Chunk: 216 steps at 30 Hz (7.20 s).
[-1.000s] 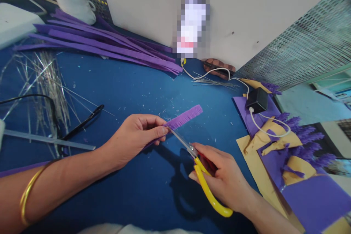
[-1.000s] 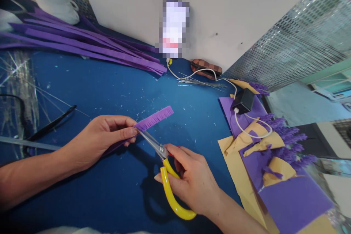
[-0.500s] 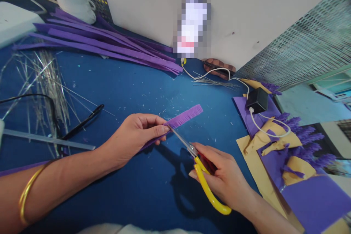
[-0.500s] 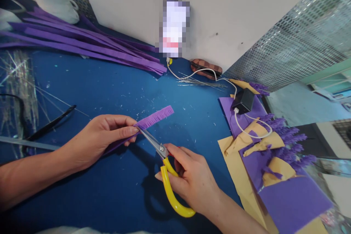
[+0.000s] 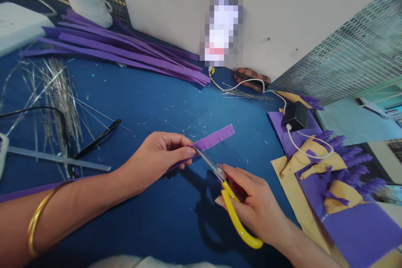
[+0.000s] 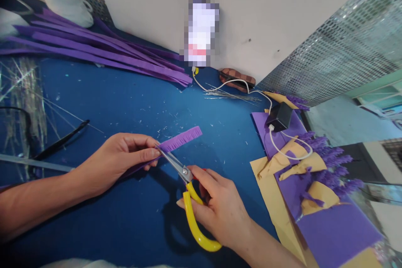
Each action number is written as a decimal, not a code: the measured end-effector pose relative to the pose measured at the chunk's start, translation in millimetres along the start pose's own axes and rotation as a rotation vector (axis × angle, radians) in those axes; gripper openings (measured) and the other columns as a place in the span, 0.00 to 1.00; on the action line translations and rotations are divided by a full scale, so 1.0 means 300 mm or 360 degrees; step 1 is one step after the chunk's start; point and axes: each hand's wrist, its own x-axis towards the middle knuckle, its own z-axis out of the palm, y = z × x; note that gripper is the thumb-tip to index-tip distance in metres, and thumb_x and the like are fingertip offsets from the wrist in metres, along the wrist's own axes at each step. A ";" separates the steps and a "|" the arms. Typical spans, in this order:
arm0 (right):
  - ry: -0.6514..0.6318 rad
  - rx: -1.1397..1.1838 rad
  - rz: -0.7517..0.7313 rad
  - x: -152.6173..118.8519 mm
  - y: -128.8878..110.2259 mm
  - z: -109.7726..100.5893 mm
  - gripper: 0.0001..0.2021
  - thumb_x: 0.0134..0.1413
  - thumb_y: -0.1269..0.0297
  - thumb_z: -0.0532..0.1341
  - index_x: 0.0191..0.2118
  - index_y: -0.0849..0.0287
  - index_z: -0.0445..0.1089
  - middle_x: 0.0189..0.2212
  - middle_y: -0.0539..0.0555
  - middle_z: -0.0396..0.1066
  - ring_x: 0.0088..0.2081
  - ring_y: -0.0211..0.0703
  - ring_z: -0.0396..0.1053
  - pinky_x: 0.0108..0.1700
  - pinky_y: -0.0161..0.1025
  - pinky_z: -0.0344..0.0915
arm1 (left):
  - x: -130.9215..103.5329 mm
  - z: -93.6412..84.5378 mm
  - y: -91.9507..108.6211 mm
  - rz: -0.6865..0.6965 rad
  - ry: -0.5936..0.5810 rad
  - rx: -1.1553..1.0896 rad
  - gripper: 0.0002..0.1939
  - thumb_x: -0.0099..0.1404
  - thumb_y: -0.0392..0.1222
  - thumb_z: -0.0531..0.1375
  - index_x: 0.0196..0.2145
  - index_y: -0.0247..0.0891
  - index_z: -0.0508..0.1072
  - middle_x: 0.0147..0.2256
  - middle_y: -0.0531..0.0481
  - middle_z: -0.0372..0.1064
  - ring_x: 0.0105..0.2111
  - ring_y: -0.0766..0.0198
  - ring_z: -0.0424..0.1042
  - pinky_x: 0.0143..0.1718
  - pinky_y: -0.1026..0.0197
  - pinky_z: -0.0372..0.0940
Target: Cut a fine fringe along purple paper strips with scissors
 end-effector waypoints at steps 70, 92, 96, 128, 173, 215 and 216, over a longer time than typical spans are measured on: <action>0.0026 0.0056 0.0051 -0.008 -0.007 -0.013 0.22 0.54 0.58 0.68 0.55 0.49 0.72 0.34 0.49 0.70 0.28 0.37 0.63 0.26 0.32 0.62 | 0.003 -0.011 -0.007 0.0129 0.0051 0.0083 0.10 0.56 0.47 0.66 0.25 0.37 0.78 0.20 0.55 0.69 0.22 0.70 0.63 0.23 0.67 0.56; -0.0015 0.0039 0.0031 -0.004 -0.008 -0.007 0.22 0.56 0.55 0.66 0.56 0.52 0.71 0.34 0.52 0.70 0.28 0.39 0.63 0.28 0.34 0.63 | -0.001 -0.007 -0.008 0.0045 -0.0013 0.0043 0.11 0.55 0.48 0.68 0.27 0.36 0.79 0.21 0.54 0.70 0.22 0.70 0.64 0.21 0.68 0.55; -0.0013 0.0042 0.0027 -0.007 -0.005 -0.008 0.22 0.57 0.54 0.67 0.56 0.52 0.71 0.35 0.52 0.71 0.29 0.40 0.64 0.29 0.33 0.63 | 0.000 -0.009 -0.011 0.0043 -0.0004 0.0035 0.11 0.55 0.48 0.68 0.26 0.36 0.79 0.21 0.54 0.70 0.22 0.70 0.64 0.21 0.68 0.55; 0.0007 0.0091 0.0169 0.001 -0.022 -0.020 0.25 0.50 0.60 0.69 0.56 0.52 0.72 0.39 0.54 0.74 0.32 0.42 0.70 0.31 0.35 0.70 | 0.007 -0.008 -0.001 0.0067 0.0032 -0.0042 0.09 0.52 0.46 0.69 0.25 0.37 0.80 0.21 0.54 0.71 0.22 0.70 0.65 0.25 0.67 0.60; -0.0005 0.0067 0.0047 -0.007 -0.008 -0.005 0.23 0.54 0.57 0.68 0.56 0.49 0.71 0.35 0.51 0.70 0.29 0.39 0.64 0.29 0.33 0.64 | 0.002 -0.007 -0.012 0.0037 -0.0028 0.0024 0.09 0.54 0.45 0.67 0.26 0.36 0.79 0.21 0.55 0.70 0.21 0.71 0.63 0.22 0.69 0.55; 0.0006 0.0168 0.0184 0.000 -0.021 -0.021 0.27 0.49 0.59 0.70 0.57 0.52 0.72 0.45 0.57 0.74 0.38 0.46 0.72 0.30 0.34 0.69 | 0.000 -0.011 -0.006 0.0123 0.0023 -0.0008 0.09 0.55 0.45 0.68 0.26 0.36 0.80 0.22 0.54 0.71 0.22 0.71 0.64 0.24 0.68 0.59; 0.0004 0.0169 0.0182 0.000 -0.022 -0.021 0.27 0.49 0.59 0.70 0.57 0.52 0.72 0.46 0.57 0.73 0.39 0.46 0.72 0.30 0.34 0.69 | 0.002 -0.010 -0.005 0.0137 0.0029 -0.0014 0.09 0.55 0.45 0.68 0.26 0.36 0.80 0.21 0.54 0.71 0.22 0.70 0.64 0.25 0.68 0.59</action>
